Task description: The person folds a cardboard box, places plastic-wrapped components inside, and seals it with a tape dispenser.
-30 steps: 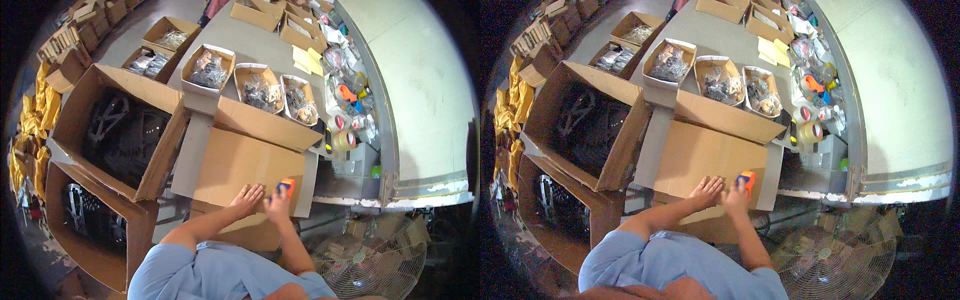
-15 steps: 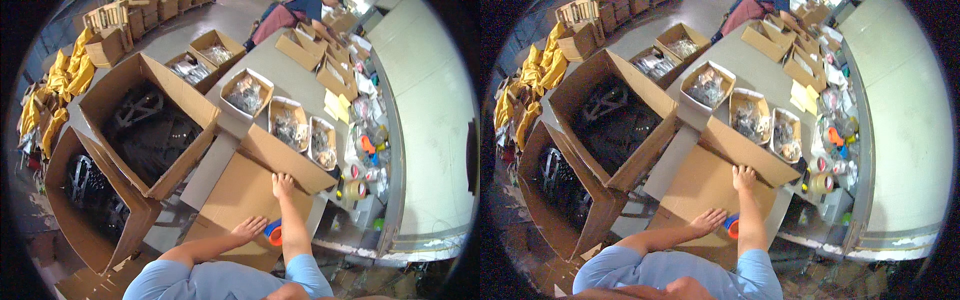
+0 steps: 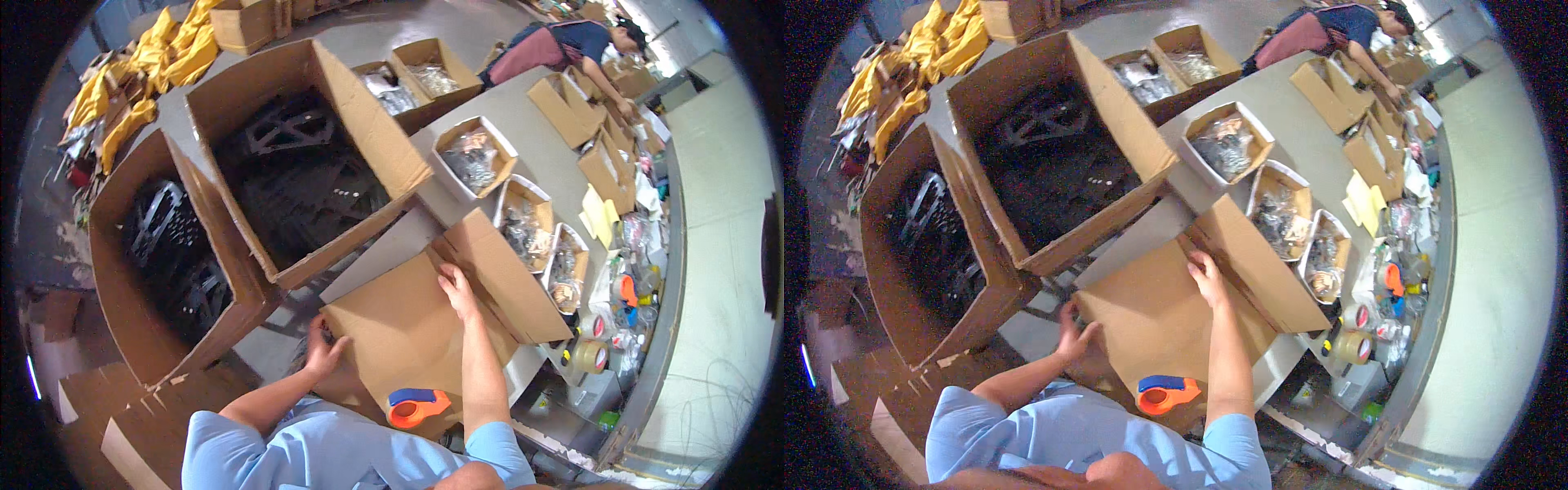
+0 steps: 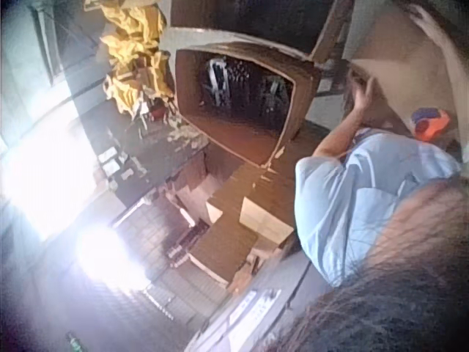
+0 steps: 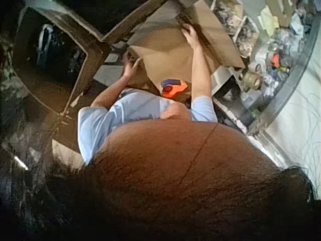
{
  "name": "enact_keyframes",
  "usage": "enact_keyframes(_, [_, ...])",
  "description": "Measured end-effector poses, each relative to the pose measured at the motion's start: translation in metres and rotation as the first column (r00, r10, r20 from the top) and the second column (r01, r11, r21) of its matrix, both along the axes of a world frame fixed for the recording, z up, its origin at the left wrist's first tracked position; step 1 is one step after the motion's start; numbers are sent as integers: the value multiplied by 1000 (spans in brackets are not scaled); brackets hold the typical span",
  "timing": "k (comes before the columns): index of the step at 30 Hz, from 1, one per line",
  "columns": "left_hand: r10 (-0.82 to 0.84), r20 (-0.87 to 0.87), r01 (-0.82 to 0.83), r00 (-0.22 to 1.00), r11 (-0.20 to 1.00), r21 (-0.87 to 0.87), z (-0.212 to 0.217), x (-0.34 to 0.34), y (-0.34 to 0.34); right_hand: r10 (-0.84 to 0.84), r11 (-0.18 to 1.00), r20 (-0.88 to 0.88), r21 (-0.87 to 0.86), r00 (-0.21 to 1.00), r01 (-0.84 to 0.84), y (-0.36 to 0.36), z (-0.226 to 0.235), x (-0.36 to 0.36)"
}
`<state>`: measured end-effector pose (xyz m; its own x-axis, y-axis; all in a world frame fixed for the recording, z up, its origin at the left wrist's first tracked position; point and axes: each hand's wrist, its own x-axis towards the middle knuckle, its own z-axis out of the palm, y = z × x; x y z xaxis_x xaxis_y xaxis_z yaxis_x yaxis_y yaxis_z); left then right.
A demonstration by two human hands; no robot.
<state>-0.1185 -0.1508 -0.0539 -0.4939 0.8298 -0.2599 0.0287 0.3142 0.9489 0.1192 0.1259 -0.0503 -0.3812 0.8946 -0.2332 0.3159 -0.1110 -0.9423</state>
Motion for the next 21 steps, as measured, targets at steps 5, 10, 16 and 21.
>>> enact_keyframes(5, [77,218,-53,973,992,-113,-6,23,31,266,933,44,-264,963,-246,33,3,-29])
enact_keyframes(10, [154,-351,-284,923,891,-355,-21,32,31,162,935,645,142,747,-325,24,2,-42])
enact_keyframes(16, [-13,-218,-48,976,960,-274,-19,8,46,-107,801,805,418,584,-429,4,32,-53])
enact_keyframes(21, [-281,-137,264,950,955,-133,14,-10,74,85,946,686,173,723,-275,-81,102,-42])
